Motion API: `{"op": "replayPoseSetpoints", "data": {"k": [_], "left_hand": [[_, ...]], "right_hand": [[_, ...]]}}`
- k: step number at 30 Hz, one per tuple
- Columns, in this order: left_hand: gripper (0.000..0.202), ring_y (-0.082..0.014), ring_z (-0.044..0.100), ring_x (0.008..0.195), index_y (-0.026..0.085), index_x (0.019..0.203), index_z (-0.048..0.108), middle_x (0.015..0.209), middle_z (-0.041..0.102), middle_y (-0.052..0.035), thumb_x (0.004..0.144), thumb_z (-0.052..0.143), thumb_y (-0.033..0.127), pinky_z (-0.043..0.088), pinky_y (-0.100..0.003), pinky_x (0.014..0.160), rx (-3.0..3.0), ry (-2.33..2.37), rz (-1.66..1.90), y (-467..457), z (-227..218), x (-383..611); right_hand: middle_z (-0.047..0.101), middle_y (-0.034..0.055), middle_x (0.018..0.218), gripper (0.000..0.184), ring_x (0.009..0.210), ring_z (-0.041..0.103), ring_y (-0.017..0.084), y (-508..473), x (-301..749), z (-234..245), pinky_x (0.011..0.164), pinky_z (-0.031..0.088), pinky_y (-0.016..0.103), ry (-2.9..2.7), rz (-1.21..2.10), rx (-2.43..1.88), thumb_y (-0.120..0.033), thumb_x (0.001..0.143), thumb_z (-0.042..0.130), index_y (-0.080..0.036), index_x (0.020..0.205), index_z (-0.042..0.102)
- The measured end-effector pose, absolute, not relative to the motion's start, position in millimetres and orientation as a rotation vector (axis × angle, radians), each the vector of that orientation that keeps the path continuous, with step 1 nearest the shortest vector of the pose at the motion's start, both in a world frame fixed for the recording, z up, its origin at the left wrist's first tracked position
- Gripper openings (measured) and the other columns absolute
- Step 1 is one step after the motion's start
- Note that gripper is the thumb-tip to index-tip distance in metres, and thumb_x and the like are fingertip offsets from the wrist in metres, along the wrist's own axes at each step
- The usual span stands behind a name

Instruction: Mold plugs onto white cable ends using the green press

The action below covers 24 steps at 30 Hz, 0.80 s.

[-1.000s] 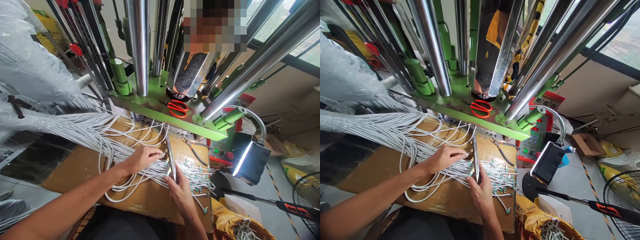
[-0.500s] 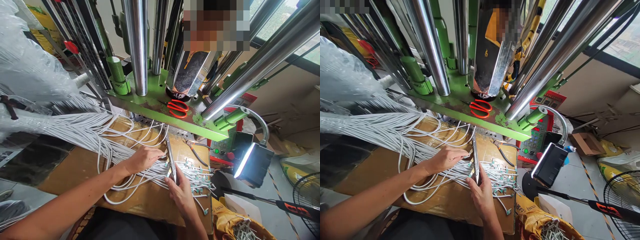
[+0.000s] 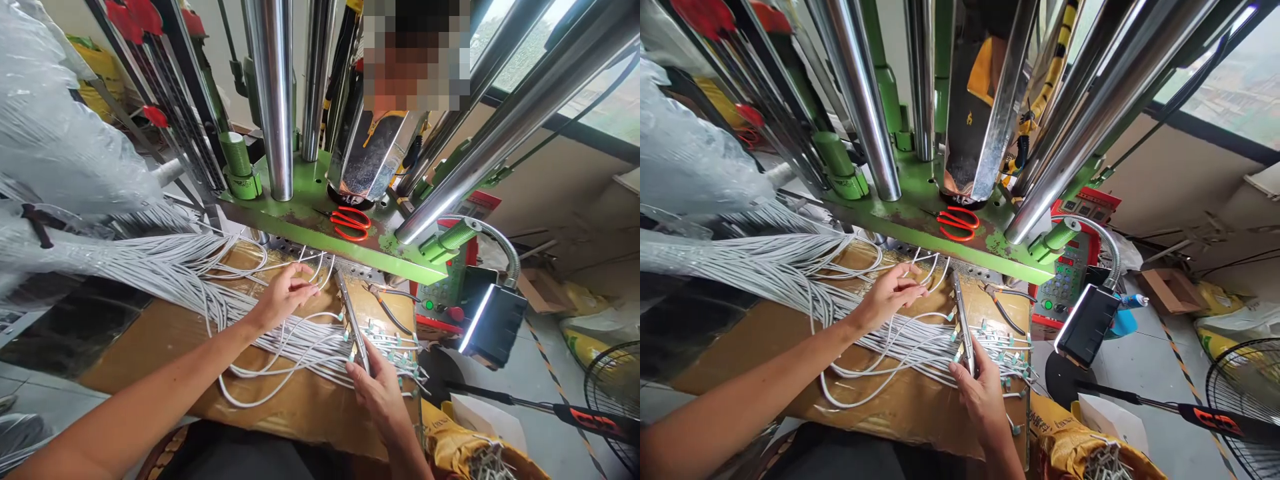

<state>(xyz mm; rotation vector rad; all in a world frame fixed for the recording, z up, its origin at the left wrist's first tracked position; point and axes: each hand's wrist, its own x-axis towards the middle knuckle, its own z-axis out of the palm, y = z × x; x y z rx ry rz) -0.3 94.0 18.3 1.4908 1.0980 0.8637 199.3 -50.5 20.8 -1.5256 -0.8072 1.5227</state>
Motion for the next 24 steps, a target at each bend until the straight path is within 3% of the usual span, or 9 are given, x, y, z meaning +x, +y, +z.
{"op": "replayPoseSetpoints", "data": {"k": [7, 11, 14, 19, 24], "left_hand": [[0.018, -0.0171, 0.071, 0.085, 0.02, 0.093, 0.074, 0.094, 0.076, -0.0017, 0.086, 0.058, 0.025, 0.052, -0.025, 0.08, 2.053, 0.925, 0.648, 99.3, 12.9, 16.9], [0.021, -0.0168, 0.071, 0.086, 0.019, 0.094, 0.074, 0.095, 0.076, -0.002, 0.089, 0.053, 0.016, 0.053, -0.025, 0.081, 2.276, 0.823, 0.702, 102.6, 2.3, 22.6], [0.022, -0.0172, 0.071, 0.089, 0.018, 0.098, 0.072, 0.097, 0.076, -0.0025, 0.091, 0.052, 0.015, 0.053, -0.026, 0.082, 2.403, 0.799, 0.72, 103.6, -2.6, 22.7], [0.022, -0.0165, 0.071, 0.089, 0.019, 0.1, 0.071, 0.099, 0.075, -0.0034, 0.092, 0.05, 0.016, 0.053, -0.026, 0.083, 2.493, 0.776, 0.739, 102.1, -7.2, 20.6], [0.021, -0.0155, 0.07, 0.085, 0.018, 0.099, 0.071, 0.096, 0.075, -0.0039, 0.092, 0.051, 0.016, 0.052, -0.025, 0.08, 2.517, 0.733, 0.754, 106.4, -8.1, 21.9]], "right_hand": [[0.031, -0.0099, 0.059, 0.075, 0.045, 0.023, 0.004, -51.3, 201.7, 8.4, 0.038, 0.021, 0.016, -0.787, 1.56, -1.48, -0.05, 0.073, 0.071, -0.021, 0.137, 0.044], [0.035, -0.0088, 0.06, 0.075, 0.045, 0.023, 0.004, -52.0, 201.1, 8.1, 0.038, 0.022, 0.017, -0.786, 1.531, -1.492, -0.049, 0.073, 0.071, -0.02, 0.137, 0.045], [0.042, -0.0067, 0.062, 0.074, 0.047, 0.031, 0.006, -52.0, 201.0, 6.8, 0.04, 0.029, 0.018, -0.818, 1.466, -1.535, -0.05, 0.073, 0.071, -0.02, 0.136, 0.048], [0.057, -0.0002, 0.072, 0.07, 0.063, 0.05, 0.015, -51.3, 203.4, 3.9, 0.056, 0.044, 0.024, -1.016, 1.312, -1.582, -0.052, 0.074, 0.07, -0.019, 0.134, 0.052], [0.067, 0.008, 0.103, 0.069, 0.097, 0.058, 0.023, -49.7, 204.2, 6.1, 0.081, 0.048, 0.03, -1.19, 1.239, -1.621, -0.051, 0.081, 0.063, -0.017, 0.139, 0.047]]}}
